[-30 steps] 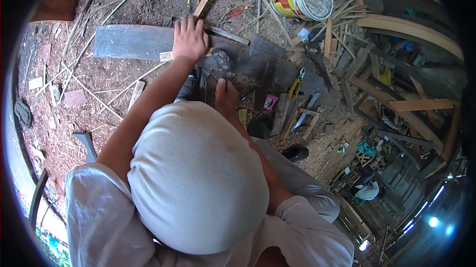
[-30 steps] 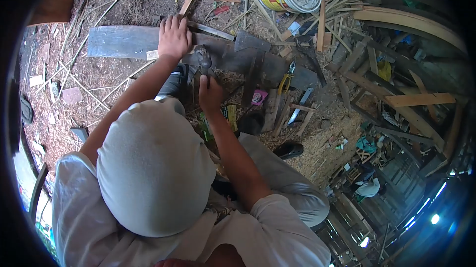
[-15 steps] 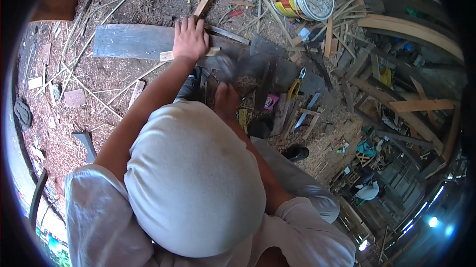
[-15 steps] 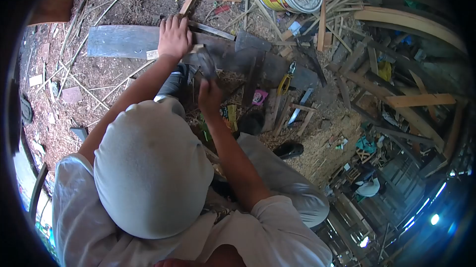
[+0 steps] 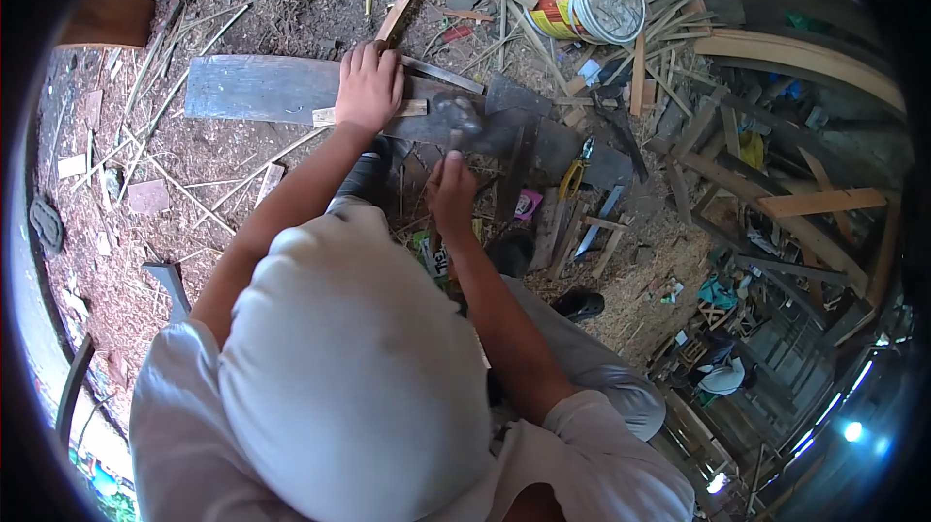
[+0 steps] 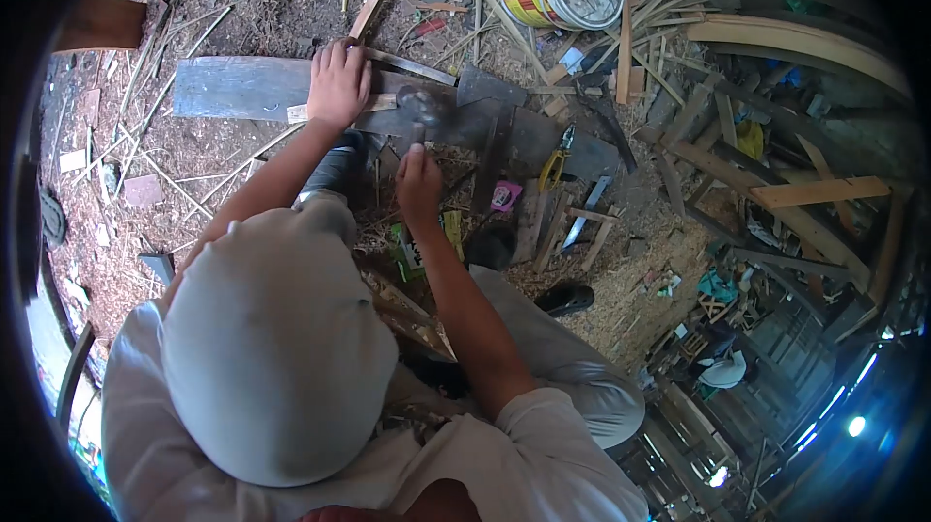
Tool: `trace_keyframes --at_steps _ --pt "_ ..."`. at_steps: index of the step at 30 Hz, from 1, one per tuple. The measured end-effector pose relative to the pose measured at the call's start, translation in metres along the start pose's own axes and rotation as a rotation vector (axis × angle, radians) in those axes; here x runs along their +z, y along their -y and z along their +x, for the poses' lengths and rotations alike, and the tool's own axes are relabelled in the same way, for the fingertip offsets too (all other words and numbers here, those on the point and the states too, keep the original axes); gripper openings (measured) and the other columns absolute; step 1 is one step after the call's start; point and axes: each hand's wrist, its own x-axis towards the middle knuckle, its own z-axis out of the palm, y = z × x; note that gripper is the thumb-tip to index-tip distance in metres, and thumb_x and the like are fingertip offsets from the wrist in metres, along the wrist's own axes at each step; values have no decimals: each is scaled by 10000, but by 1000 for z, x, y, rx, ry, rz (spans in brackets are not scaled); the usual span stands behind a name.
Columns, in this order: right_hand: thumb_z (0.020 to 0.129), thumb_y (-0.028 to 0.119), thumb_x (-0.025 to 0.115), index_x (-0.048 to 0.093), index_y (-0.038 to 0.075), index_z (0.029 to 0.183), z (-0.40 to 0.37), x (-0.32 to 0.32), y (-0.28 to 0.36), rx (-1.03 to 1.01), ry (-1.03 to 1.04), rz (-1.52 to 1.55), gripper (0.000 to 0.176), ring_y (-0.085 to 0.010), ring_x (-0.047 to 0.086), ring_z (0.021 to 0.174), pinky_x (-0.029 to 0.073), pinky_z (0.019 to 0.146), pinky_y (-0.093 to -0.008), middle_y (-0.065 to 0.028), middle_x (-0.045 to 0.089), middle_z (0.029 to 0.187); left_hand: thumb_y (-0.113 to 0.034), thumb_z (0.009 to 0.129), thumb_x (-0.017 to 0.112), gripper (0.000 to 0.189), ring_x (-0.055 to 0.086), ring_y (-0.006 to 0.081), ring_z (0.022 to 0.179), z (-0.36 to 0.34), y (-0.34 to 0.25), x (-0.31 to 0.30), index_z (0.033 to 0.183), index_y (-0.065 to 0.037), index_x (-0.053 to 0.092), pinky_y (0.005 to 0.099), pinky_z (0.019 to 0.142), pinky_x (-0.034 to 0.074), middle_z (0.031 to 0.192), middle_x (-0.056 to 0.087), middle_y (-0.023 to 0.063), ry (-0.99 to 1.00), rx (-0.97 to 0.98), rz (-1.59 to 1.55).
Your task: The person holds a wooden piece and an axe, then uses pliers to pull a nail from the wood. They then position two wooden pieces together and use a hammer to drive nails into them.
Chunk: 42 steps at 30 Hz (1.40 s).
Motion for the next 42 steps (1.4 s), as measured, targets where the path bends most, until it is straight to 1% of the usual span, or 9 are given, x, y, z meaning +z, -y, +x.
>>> trace_keyframes --at_steps 2,7,9,18,25,32,35,40,42 --pt "1104 416 421 486 109 722 1 -10 7 -12 -27 11 495 -95 422 504 327 496 -291 19 438 593 -374 968 598 413 524 368 1208 -11 2 -13 1249 -71 599 518 1074 373 1279 564 164 -84 99 -70" --pt "1106 436 406 484 120 743 4 -37 5 -40 -83 0 487 -86 407 488 311 476 -280 26 415 578 -294 954 635 375 545 338 1120 -54 9 -23 1265 -86 609 444 920 423 1221 577 136 95 263 -85" --pt "1084 544 377 475 116 780 1 -40 4 21 -132 11 533 -123 372 423 321 408 -307 10 404 577 -203 926 633 378 553 319 1064 -54 12 -20 1283 -80 608 435 869 438 1147 569 121 164 288 -50" --pt "1070 578 398 477 123 805 -9 -35 1 119 -117 61 532 -117 383 446 332 424 -316 8 409 582 -129 824 631 405 557 298 1033 -57 4 -19 1218 -38 600 401 868 476 1076 538 130 184 303 51" --pt "1070 568 412 478 120 799 -7 -21 2 117 -84 97 528 -115 390 436 333 414 -313 15 406 571 -162 854 631 347 562 307 997 -57 -2 -26 1175 -34 601 408 832 475 1026 534 125 197 249 19" --pt "1070 570 410 473 126 799 -14 -31 0 112 -81 124 524 -126 384 439 323 424 -330 12 410 581 -123 881 591 270 570 328 992 -48 0 -22 1136 -31 599 435 825 489 1041 543 144 142 381 49" --pt "1069 576 408 473 127 805 -9 -34 -3 134 -111 146 525 -133 386 441 326 428 -343 9 409 585 -101 855 642 222 568 377 1001 -66 -13 -19 1052 -37 563 488 840 518 1050 536 184 199 165 -74" --pt "1062 601 402 477 130 831 -10 -38 2 112 -95 166 530 -143 387 455 329 447 -356 8 407 600 -186 873 724 324 566 419 945 -56 0 -14 1117 -34 575 519 828 524 1022 533 202 251 122 -196" --pt "1062 602 400 477 130 832 -10 -39 7 129 -108 163 531 -143 392 461 333 452 -357 7 409 606 -160 866 720 352 634 453 1014 -46 3 -16 1128 -22 531 539 870 559 1138 570 235 463 177 -106"
